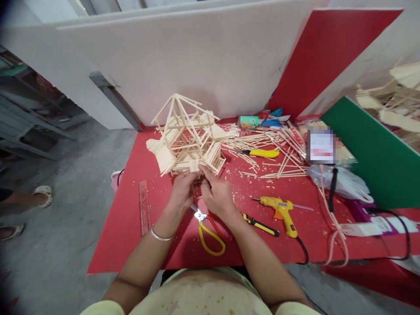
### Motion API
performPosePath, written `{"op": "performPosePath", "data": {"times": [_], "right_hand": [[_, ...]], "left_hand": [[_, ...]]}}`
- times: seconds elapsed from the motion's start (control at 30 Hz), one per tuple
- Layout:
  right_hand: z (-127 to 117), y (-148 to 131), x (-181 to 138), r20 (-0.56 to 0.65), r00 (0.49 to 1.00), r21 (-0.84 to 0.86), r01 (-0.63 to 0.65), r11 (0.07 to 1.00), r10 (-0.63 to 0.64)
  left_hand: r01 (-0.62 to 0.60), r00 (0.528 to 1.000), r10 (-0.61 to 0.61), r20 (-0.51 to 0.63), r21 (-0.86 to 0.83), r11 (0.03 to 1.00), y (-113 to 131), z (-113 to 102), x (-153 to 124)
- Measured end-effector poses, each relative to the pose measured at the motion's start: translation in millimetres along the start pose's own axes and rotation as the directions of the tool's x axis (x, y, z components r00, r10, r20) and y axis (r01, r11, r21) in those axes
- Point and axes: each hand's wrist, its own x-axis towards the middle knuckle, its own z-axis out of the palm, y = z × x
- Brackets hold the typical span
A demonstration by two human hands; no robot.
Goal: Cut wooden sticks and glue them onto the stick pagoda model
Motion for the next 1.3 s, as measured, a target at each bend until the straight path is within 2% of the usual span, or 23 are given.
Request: {"op": "performPosePath", "data": {"times": [1.3], "right_hand": [[0.1, -2.0, 2.0, -0.022, 1.000, -0.005, 0.018, 1.000, -0.018]], "left_hand": [[-0.013, 1.000, 0.013, -0.001, 0.011, 1.000, -2.2, -2.0, 3.0]]}}
